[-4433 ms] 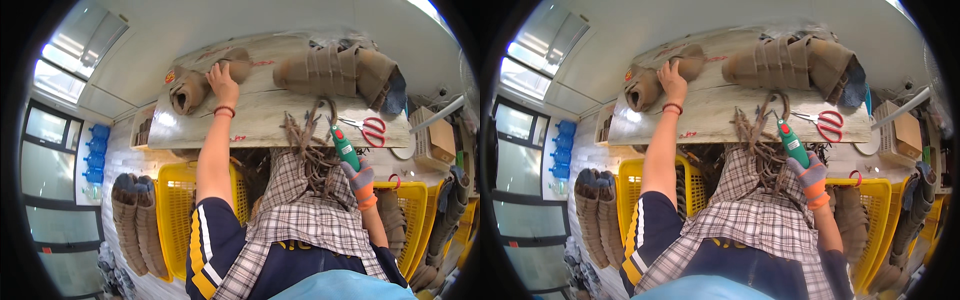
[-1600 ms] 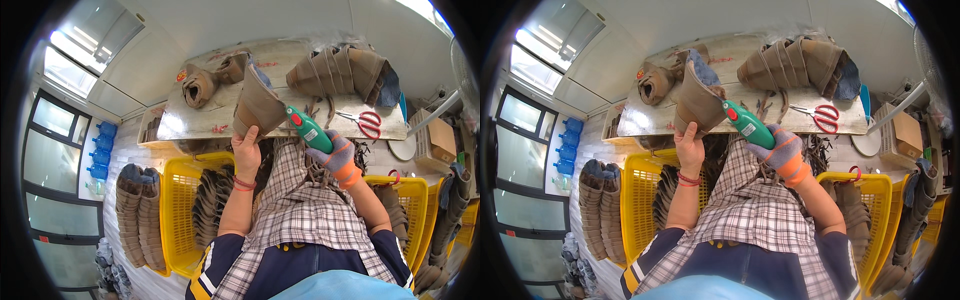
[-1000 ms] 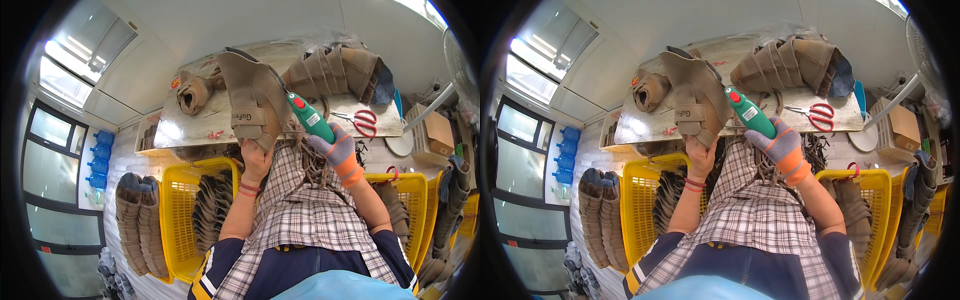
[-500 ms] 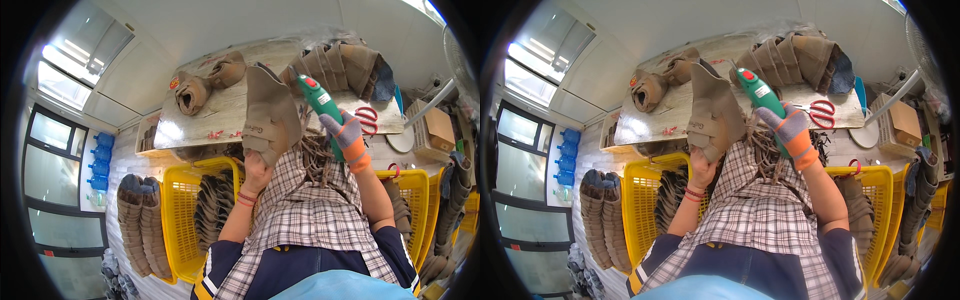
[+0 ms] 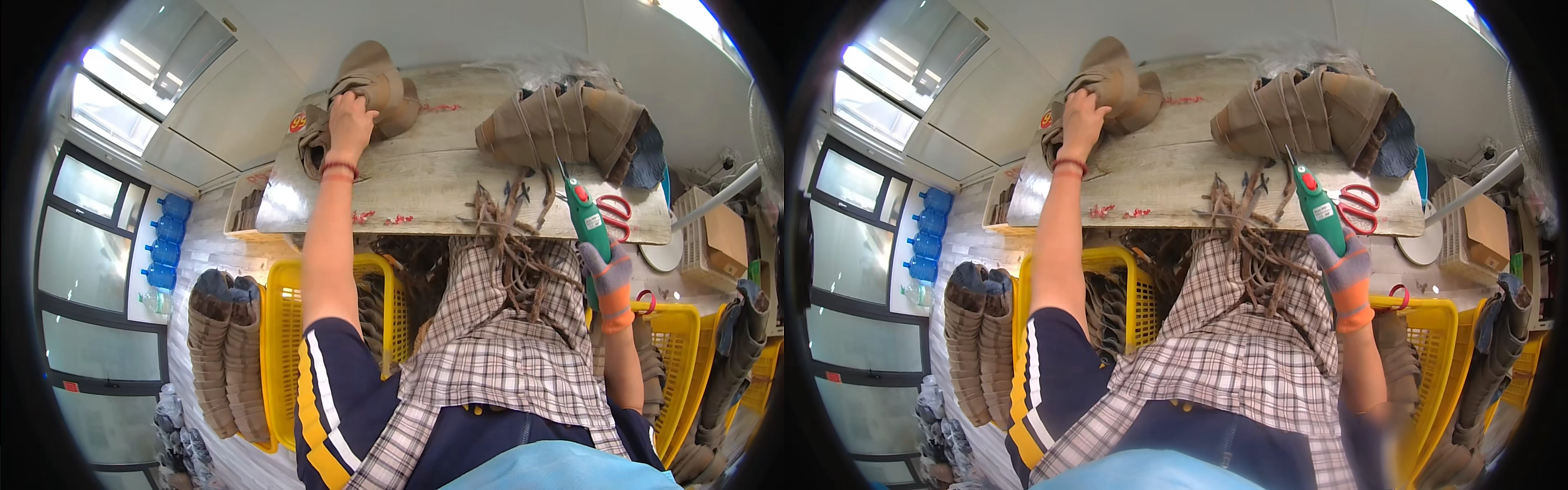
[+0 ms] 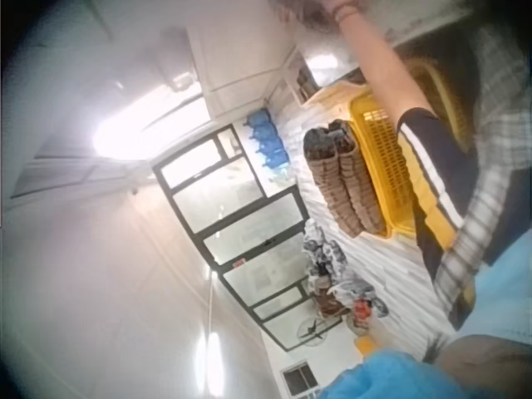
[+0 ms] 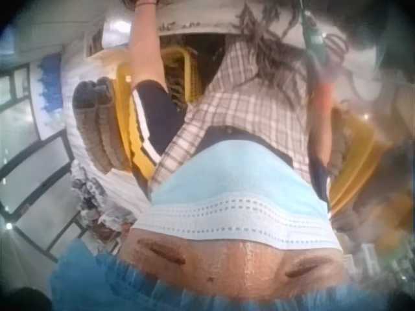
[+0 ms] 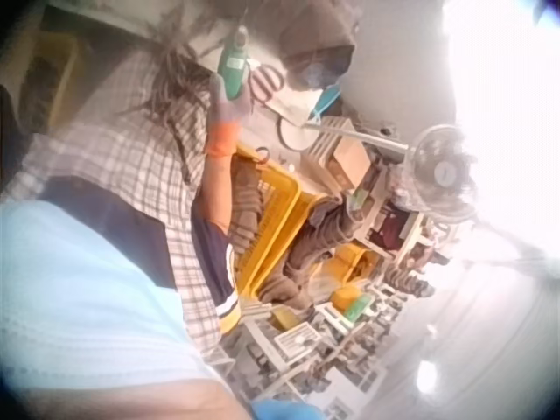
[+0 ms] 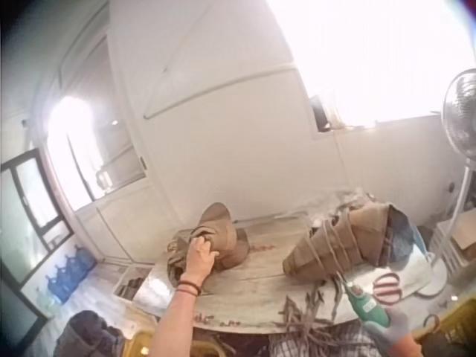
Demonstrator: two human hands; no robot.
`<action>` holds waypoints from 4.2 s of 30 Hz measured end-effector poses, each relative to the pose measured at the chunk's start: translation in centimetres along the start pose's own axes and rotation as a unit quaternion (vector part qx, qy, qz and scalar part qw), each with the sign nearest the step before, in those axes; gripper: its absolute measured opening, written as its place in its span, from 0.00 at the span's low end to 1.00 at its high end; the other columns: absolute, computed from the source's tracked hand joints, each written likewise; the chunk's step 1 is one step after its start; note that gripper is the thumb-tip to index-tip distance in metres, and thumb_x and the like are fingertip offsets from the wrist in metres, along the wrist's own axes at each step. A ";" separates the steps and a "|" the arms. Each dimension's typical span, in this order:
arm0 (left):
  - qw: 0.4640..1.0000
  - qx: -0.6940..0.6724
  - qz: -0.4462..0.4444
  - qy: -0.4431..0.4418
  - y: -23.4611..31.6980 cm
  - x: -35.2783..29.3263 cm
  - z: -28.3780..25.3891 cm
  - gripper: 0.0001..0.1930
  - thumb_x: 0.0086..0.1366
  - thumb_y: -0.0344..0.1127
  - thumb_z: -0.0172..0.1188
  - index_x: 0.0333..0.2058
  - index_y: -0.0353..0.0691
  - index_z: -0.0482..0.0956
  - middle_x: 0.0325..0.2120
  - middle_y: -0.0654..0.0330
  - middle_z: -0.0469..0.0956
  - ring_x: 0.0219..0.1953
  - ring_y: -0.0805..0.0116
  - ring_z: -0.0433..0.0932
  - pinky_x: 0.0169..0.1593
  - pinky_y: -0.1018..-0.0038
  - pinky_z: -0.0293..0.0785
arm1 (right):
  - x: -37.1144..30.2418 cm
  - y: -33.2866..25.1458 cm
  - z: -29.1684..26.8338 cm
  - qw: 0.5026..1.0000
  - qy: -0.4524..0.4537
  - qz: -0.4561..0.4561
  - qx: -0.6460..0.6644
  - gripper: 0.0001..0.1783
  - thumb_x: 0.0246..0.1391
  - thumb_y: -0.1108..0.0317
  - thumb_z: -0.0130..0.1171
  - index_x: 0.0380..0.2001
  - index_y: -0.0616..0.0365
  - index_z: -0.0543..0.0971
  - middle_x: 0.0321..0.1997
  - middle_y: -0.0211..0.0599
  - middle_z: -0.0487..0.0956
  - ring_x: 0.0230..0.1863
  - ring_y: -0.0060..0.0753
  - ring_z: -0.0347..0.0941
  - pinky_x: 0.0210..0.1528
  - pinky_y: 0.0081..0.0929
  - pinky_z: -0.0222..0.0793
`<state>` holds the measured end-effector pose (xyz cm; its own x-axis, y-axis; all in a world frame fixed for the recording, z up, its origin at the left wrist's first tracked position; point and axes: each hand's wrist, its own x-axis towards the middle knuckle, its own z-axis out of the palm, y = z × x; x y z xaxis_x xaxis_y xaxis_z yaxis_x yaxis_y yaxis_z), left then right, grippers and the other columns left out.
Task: The person uses a green electric rotary cutter to trim the edges of beige fabric boot covers on a metal workbench. They repeatedly pick up a cover, cut along the rim, and place it aside. Scissors are also used briefly to snip threads. Finished items are stacked on the bench.
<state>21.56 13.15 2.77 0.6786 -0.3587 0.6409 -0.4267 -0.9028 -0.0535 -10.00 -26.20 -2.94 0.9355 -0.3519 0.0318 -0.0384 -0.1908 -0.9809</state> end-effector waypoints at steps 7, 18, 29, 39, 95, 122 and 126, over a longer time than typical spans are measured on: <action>0.972 -0.079 -0.192 -0.107 -2.1 1.2 7.6 0.29 0.50 0.40 0.69 0.51 0.41 0.73 0.55 0.52 0.65 0.59 0.51 0.62 0.65 0.51 0.51 | -0.7 -0.1 -0.7 0.999 0.022 0.041 0.012 0.18 0.51 0.64 0.67 0.40 0.64 0.76 0.30 0.26 0.75 0.30 0.14 0.67 0.32 0.16 0.65; 0.680 -0.623 -0.383 -0.046 14.1 -6.8 13.1 0.11 0.60 0.41 0.64 0.34 0.40 0.77 0.30 0.63 0.76 0.36 0.71 0.74 0.45 0.72 0.68 | -0.9 2.2 -1.6 0.999 0.024 0.027 -0.002 0.17 0.52 0.63 0.64 0.40 0.61 0.75 0.23 0.25 0.73 0.20 0.14 0.65 0.23 0.16 0.61; 0.532 -0.785 -0.317 -0.025 21.2 -3.6 10.4 0.11 0.55 0.28 0.66 0.38 0.35 0.80 0.32 0.63 0.81 0.37 0.74 0.76 0.44 0.77 0.71 | -1.5 1.5 -2.1 0.997 0.040 0.038 -0.045 0.18 0.48 0.62 0.69 0.37 0.63 0.78 0.27 0.27 0.76 0.26 0.18 0.67 0.29 0.21 0.65; 0.303 -0.864 -0.394 0.077 9.5 -7.3 -4.0 0.19 0.64 0.33 0.56 0.53 0.34 0.71 0.53 0.52 0.73 0.55 0.57 0.71 0.61 0.56 0.65 | -0.2 0.3 -1.7 0.997 0.027 -0.063 -0.034 0.22 0.46 0.60 0.71 0.39 0.63 0.77 0.27 0.30 0.79 0.28 0.16 0.70 0.32 0.20 0.69; 0.224 -0.896 -0.378 0.054 17.5 -12.0 -10.1 0.20 0.68 0.32 0.49 0.57 0.32 0.65 0.58 0.54 0.68 0.60 0.59 0.66 0.65 0.58 0.59 | -0.2 -4.4 1.5 0.877 -0.017 -0.369 -0.306 0.26 0.32 0.47 0.74 0.27 0.55 0.78 0.20 0.41 0.76 0.22 0.45 0.73 0.24 0.36 0.69; 0.943 -0.315 0.104 0.021 19.0 -14.6 -7.6 0.13 0.53 0.24 0.60 0.39 0.34 0.79 0.39 0.49 0.78 0.45 0.44 0.74 0.53 0.54 0.64 | 0.4 -5.2 4.3 0.983 -0.023 -0.151 -0.098 0.30 0.41 0.49 0.72 0.39 0.63 0.77 0.26 0.41 0.81 0.27 0.30 0.78 0.31 0.26 0.73; 0.950 -0.283 0.133 -0.010 19.8 -15.1 -7.8 0.17 0.49 0.24 0.61 0.41 0.35 0.79 0.39 0.49 0.78 0.48 0.43 0.73 0.55 0.49 0.62 | 0.4 -5.9 4.2 0.991 -0.018 -0.110 -0.070 0.29 0.41 0.49 0.72 0.37 0.63 0.78 0.24 0.38 0.79 0.25 0.25 0.76 0.29 0.24 0.71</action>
<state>-1.76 2.54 -2.02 0.5104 -0.5659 0.6475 -0.8341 -0.5089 0.2127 -7.91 -21.34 2.09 0.9385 -0.2549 0.2329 0.1225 -0.3850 -0.9147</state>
